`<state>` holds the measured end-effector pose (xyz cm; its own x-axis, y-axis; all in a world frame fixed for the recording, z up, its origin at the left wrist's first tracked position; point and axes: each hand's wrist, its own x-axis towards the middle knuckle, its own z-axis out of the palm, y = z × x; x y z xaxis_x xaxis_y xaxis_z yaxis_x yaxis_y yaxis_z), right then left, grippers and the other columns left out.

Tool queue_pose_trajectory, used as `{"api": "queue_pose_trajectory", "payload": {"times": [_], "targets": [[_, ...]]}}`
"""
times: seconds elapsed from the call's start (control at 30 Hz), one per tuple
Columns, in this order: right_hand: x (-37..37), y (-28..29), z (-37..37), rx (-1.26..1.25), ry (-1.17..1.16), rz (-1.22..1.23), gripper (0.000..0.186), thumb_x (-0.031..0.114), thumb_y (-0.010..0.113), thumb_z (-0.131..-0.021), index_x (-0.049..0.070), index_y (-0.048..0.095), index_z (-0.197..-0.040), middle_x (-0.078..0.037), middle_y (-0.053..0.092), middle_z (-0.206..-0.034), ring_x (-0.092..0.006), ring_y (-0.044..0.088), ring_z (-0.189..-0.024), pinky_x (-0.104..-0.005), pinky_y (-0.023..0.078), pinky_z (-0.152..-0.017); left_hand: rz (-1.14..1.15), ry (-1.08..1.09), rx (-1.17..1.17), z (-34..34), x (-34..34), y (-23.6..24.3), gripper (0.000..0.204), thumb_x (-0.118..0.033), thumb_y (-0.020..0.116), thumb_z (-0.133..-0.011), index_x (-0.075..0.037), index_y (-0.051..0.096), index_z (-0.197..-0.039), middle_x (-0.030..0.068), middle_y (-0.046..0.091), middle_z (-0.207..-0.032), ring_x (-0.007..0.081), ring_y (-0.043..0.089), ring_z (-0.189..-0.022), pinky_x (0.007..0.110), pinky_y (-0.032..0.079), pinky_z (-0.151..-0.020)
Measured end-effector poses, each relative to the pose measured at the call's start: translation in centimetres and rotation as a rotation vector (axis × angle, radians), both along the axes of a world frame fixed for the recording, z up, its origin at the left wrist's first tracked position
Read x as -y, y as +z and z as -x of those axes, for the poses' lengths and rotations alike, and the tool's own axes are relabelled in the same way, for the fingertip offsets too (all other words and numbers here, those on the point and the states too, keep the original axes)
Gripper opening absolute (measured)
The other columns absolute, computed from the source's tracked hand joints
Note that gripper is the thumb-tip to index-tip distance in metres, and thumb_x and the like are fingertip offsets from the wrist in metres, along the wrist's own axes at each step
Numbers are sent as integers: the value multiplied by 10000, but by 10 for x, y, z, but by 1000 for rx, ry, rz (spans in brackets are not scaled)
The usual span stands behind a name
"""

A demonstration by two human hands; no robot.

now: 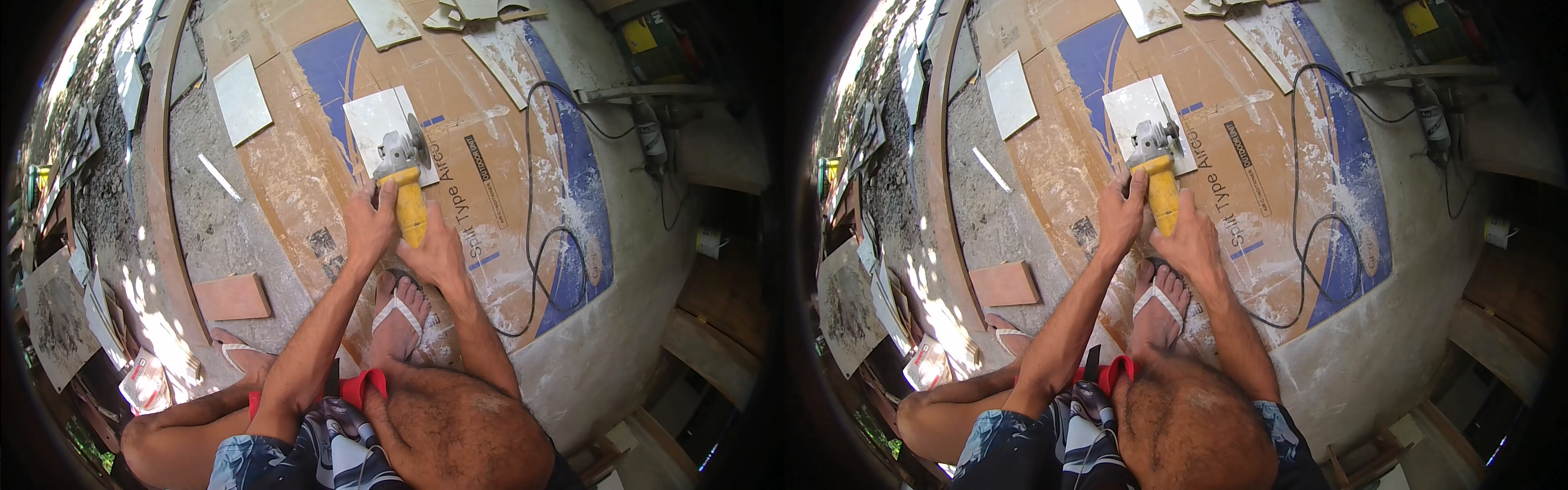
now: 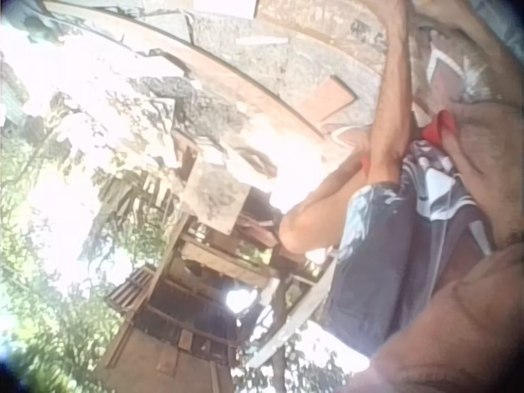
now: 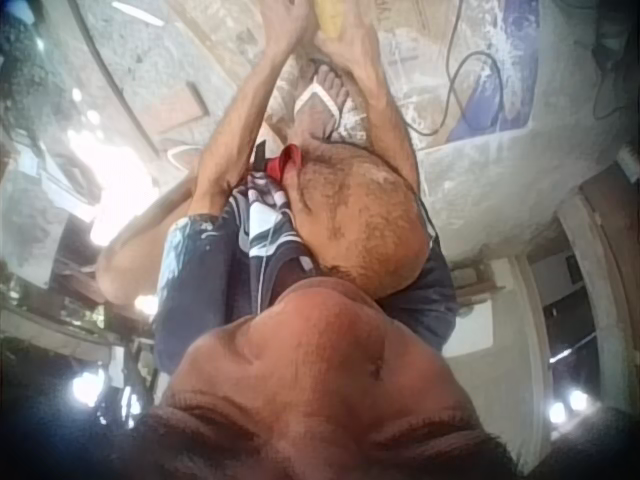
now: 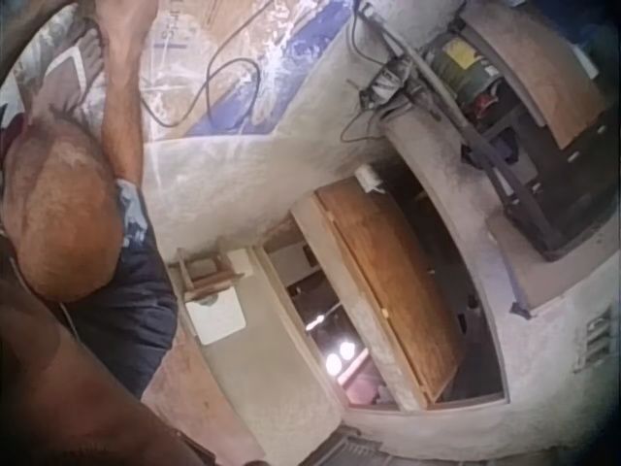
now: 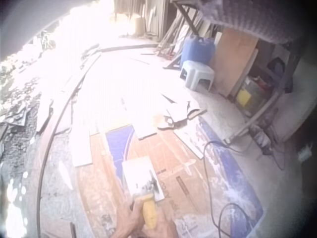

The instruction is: The person uses an angle grinder to cut white ceramic tiles on a cardboard-covered floor. They repeatedly position tiles, cut them into smaller pieces, and move the cut pieces aside.

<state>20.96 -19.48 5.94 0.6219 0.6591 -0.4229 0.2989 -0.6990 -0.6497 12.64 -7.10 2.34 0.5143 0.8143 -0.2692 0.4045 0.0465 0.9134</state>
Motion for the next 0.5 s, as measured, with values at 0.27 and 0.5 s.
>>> {"api": "queue_pose_trajectory", "payload": {"times": [0.27,0.5], "targets": [[4,1,1,-16,3,12,578,206,811,-816,3,473,-1239,-359,726,-980,-586,707,-944,-648,558,-833,-26,-6,-29,3,4,-4,551,-451,620,-1108,90,714,-1061,280,722,-853,402,712,-770,502,536,-738],[4,-1,1,20,1,-8,577,213,813,-815,3,480,-1237,-358,726,-979,-583,706,-940,-649,557,-831,-5,14,-19,1,5,4,546,-457,621,-1107,80,722,-1103,276,735,-870,386,734,-793,493,546,-750]]}}
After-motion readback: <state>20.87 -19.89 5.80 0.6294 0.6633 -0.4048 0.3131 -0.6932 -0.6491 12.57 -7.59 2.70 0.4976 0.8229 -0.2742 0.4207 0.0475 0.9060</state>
